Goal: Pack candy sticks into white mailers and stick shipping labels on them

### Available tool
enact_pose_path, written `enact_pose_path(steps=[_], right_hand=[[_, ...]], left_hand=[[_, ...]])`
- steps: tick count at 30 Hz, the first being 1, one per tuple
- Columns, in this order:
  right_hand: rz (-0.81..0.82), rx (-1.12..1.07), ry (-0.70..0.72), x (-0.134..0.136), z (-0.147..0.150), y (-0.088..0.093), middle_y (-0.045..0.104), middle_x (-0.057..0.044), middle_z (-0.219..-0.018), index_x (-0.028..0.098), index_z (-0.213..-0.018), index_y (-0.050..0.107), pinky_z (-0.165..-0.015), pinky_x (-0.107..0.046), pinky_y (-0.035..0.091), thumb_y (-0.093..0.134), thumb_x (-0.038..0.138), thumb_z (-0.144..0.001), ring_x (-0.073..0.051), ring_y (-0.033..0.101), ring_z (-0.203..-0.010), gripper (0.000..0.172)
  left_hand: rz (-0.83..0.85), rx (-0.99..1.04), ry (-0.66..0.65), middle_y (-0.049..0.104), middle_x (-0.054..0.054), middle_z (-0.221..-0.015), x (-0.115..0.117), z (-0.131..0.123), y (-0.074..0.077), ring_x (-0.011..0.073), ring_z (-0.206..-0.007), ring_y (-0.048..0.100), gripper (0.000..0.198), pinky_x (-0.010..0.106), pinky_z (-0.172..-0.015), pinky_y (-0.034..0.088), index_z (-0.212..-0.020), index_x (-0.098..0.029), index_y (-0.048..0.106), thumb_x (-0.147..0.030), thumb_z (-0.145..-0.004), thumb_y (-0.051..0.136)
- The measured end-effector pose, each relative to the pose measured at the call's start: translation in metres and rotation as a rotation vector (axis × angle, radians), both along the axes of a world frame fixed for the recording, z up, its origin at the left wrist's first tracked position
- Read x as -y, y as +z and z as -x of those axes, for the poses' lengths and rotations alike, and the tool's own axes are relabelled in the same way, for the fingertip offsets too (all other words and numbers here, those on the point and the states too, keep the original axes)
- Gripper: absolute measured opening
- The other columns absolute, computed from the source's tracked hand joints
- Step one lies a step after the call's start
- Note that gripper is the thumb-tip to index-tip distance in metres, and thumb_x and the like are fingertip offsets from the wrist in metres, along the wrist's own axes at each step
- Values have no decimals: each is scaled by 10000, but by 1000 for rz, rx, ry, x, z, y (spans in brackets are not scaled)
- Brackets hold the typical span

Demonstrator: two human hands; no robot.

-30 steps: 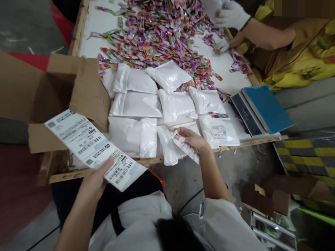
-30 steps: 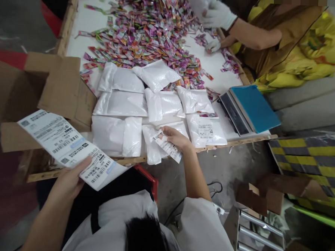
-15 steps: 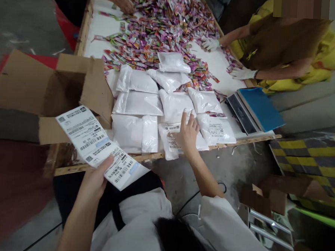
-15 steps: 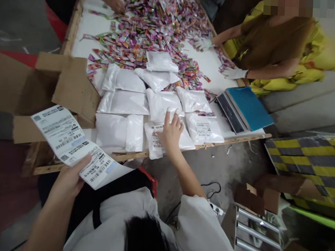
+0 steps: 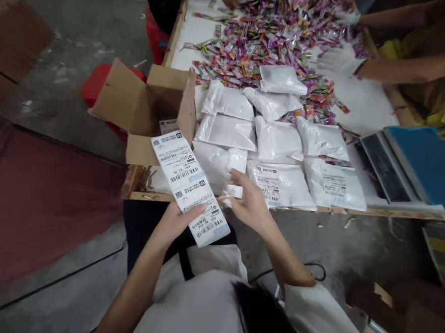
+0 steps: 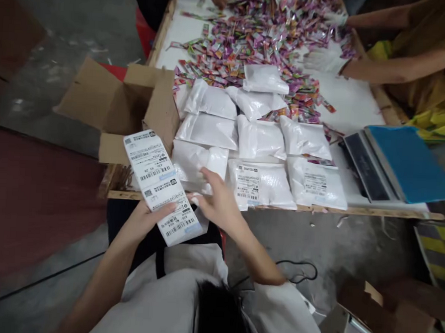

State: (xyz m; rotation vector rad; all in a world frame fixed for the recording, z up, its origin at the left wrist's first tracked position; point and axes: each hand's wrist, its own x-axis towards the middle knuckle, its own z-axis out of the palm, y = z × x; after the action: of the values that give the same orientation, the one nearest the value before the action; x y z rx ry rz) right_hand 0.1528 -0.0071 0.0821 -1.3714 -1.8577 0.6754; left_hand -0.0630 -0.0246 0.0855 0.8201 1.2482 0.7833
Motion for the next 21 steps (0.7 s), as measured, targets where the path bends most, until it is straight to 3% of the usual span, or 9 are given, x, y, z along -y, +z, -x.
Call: enact_pose_path(steps=[2,4,7,9,12,16,19,21], right_hand=[[42,-227,79,-10,32,1,672,-94,-1094,213,-1436,415,-797,-351,570,585,428,-939,-200,661,-908,568],[48,-362,127,-19,50,-2,660,-25,-916,208,-1365,464,-705,-281,557,554,365,-962,-147,643,-765,442],[-31,-350,234,-17,50,-3,654,5,-853,218,-1126,593,-675,-232,532,533,244,-971,-120,646,-752,168],[-134,-295,297,-8,40,-1,682,1,-871,228,-1011,622,-681,-230,535,526,193,-971,-121,669,-788,110],[-261,-237,224,8,29,3,699,-11,-868,240,-968,632,-680,-255,551,521,167,-974,-136,681,-802,133],[-311,-113,99,21,37,4,692,-33,-909,237,-967,635,-672,-268,557,536,134,-959,-149,678,-843,143],[-362,-30,51,33,39,11,660,-46,-940,251,-925,642,-711,-302,568,531,138,-942,-167,659,-882,159],[-307,40,33,45,22,25,633,-47,-936,281,-865,654,-787,-372,573,575,213,-925,-205,646,-936,120]], left_hand=[[-26,-32,-44,769,121,-1113,0,4,4,347,-1046,718,543,438,-907,589,-1041,-164,763,-467,-609,891],[-34,-45,-39,784,109,-1054,-4,11,5,337,-1004,731,545,424,-893,593,-988,-168,775,-453,-548,922],[-9,57,116,796,100,-928,-14,21,5,314,-879,752,555,376,-773,620,-884,-168,782,-507,-471,935],[38,119,238,782,88,-785,-21,22,7,291,-759,753,523,335,-641,617,-797,-163,772,-535,-463,926],[66,114,341,746,66,-660,-27,13,14,258,-631,729,445,293,-527,578,-725,-150,754,-466,-467,935],[18,136,421,782,90,-785,-24,-1,23,295,-736,749,462,346,-617,607,-803,-146,770,-452,-493,925],[7,153,436,787,92,-816,-20,-3,23,302,-774,750,468,366,-665,613,-838,-147,775,-447,-511,920],[5,139,446,774,74,-760,-20,0,17,257,-693,734,430,309,-594,586,-825,-145,770,-414,-523,917]])
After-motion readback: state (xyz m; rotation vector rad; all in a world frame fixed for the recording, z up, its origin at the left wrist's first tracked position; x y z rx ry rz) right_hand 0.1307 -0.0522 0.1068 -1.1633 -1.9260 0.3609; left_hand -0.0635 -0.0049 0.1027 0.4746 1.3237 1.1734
